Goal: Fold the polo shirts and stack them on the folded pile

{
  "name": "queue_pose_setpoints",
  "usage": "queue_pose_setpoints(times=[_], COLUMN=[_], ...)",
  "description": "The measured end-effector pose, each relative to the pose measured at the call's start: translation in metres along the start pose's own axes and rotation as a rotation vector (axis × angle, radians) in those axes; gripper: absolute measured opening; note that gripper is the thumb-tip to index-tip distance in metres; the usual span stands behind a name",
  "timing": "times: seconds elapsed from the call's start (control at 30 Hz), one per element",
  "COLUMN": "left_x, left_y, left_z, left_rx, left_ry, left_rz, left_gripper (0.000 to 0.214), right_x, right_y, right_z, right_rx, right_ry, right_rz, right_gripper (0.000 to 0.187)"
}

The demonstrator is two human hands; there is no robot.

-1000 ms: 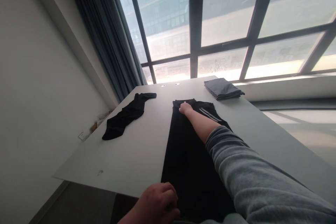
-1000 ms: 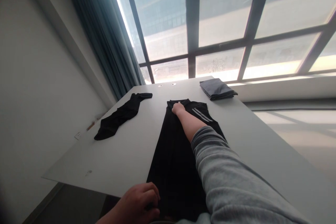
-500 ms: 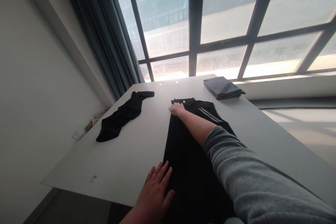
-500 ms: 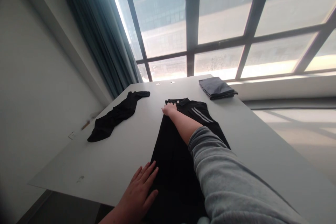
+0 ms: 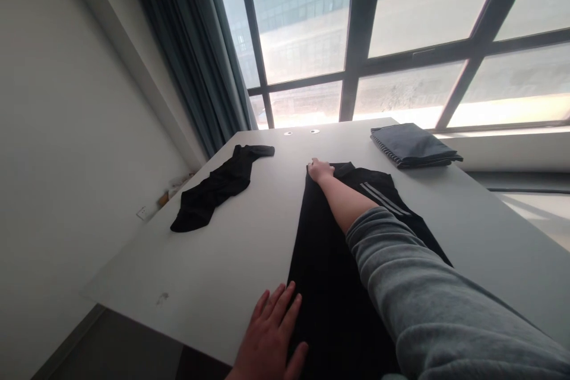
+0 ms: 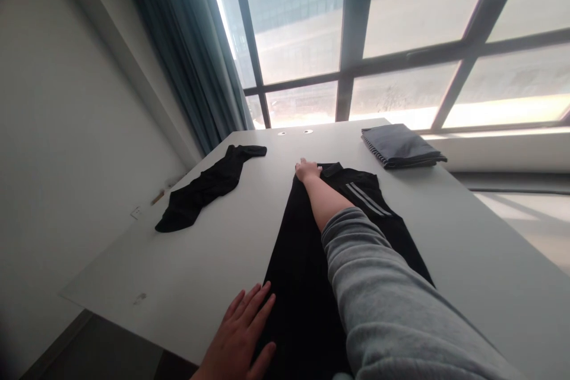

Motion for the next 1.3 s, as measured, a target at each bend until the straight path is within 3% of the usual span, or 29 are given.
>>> queue_pose_setpoints(times=[0.1, 0.23, 0.47, 0.63, 0.73, 0.97, 1.1, 1.3], left_x=[-0.001, -0.001, 0.004, 0.011, 0.012, 0.005, 0.011, 0.042], left_y=[0.000, 0.000, 0.002, 0.002, 0.001, -0.003, -0.003, 0.001], left_z=[0.003, 0.004, -0.001, 0.001, 0.004, 0.011, 0.012, 0.014], left_rx=[-0.002, 0.014, 0.027, 0.018, 0.016, -0.124, -0.175, -0.217], left_ry=[0.024, 0.030, -0.036, -0.055, -0.064, -0.229, -0.341, -0.408], left_rz=[0.008, 0.018, 0.034, 0.025, -0.005, -0.056, -0.067, 0.013], left_gripper=[0.080, 0.082, 0.084, 0.087, 0.084, 0.082, 0.078, 0.079], right_x=[-0.006, -0.012, -0.011, 0.012, 0.016, -0.002, 0.013, 0.048], right_y=[-0.018, -0.029, -0.027, -0.014, -0.002, 0.004, -0.007, -0.029], right_z=[0.003, 0.002, 0.001, 0.012, 0.002, -0.022, -0.025, -0.037], right_rx=[0.059, 0.036, -0.083, -0.177, -0.082, 0.116, 0.157, 0.182], right_ry=[0.010, 0.033, 0.098, 0.132, 0.147, 0.109, 0.106, 0.105], right_rz=[0.011, 0.044, 0.042, 0.220, 0.254, 0.098, 0.110, 0.148], right_gripper=[0.045, 0.040, 0.044, 0.039, 0.043, 0.065, 0.066, 0.066])
Point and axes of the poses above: each hand's wrist, its own y-axis away from the middle knuckle, its own z-axis out of the back of the hand, x = y × z, the point moved 7 cm from there along -y, towards the middle knuckle, and after that the axes turned 4 degrees about z, right-handed, at the moved point
